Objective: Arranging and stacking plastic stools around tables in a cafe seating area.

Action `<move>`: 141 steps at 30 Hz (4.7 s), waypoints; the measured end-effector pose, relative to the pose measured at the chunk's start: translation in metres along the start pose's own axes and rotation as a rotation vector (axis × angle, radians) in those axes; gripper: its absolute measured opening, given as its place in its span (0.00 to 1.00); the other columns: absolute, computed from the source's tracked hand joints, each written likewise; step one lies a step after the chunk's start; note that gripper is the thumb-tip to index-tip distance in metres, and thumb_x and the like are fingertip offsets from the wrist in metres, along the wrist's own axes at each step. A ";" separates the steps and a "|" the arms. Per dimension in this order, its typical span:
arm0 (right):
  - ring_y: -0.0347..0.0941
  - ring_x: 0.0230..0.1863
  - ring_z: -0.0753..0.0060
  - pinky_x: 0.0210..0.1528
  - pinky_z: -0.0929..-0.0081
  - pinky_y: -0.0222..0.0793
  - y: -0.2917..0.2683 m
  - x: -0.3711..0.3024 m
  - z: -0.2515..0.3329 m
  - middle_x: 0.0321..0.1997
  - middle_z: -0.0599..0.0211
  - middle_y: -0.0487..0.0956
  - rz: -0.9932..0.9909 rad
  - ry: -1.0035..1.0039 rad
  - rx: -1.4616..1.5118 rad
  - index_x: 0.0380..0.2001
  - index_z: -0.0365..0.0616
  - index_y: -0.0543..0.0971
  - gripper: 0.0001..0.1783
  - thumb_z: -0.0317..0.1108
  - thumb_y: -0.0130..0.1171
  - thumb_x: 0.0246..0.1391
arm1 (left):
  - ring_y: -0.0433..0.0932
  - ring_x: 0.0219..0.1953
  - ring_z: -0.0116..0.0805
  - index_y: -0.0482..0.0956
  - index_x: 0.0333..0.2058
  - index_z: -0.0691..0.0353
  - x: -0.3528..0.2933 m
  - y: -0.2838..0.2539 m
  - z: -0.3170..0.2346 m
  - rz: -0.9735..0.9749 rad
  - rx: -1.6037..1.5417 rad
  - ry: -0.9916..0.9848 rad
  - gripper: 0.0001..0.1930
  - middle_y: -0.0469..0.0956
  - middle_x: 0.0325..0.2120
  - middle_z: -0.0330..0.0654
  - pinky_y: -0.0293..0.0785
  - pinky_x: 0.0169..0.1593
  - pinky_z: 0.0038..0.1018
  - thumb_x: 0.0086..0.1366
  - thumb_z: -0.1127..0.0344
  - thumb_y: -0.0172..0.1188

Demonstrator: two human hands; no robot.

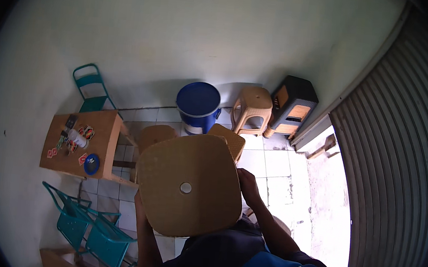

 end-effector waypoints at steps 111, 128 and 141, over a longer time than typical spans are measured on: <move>0.65 0.44 0.72 0.47 0.78 0.56 -0.541 0.704 -0.069 0.43 0.60 0.70 0.235 0.310 -0.003 0.51 0.44 0.61 0.25 0.42 0.42 0.50 | 0.67 0.43 0.31 0.61 0.48 0.69 0.577 0.677 0.197 0.035 0.040 -0.127 0.21 0.68 0.42 0.45 0.60 0.47 0.22 0.56 0.65 0.43; 0.66 0.41 0.71 0.43 0.76 0.59 -0.513 0.737 -0.119 0.40 0.63 0.71 0.021 0.333 0.059 0.44 0.37 0.66 0.23 0.42 0.45 0.48 | 0.61 0.50 0.33 0.54 0.52 0.68 0.635 0.659 0.250 0.072 0.164 -0.237 0.26 0.62 0.49 0.47 0.54 0.52 0.23 0.57 0.64 0.47; 0.60 0.49 0.67 0.50 0.75 0.53 -0.497 0.767 -0.201 0.49 0.60 0.65 -0.048 0.411 0.073 0.50 0.39 0.58 0.26 0.39 0.46 0.48 | 0.62 0.48 0.32 0.57 0.51 0.66 0.686 0.644 0.306 0.095 0.227 -0.288 0.24 0.64 0.46 0.45 0.54 0.52 0.23 0.57 0.64 0.48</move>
Point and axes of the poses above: each hand's wrist, its own x-axis towards the middle knuckle, its own y-axis out of the palm, z = x × y, the point moved 10 cm from there along x, towards the middle knuckle
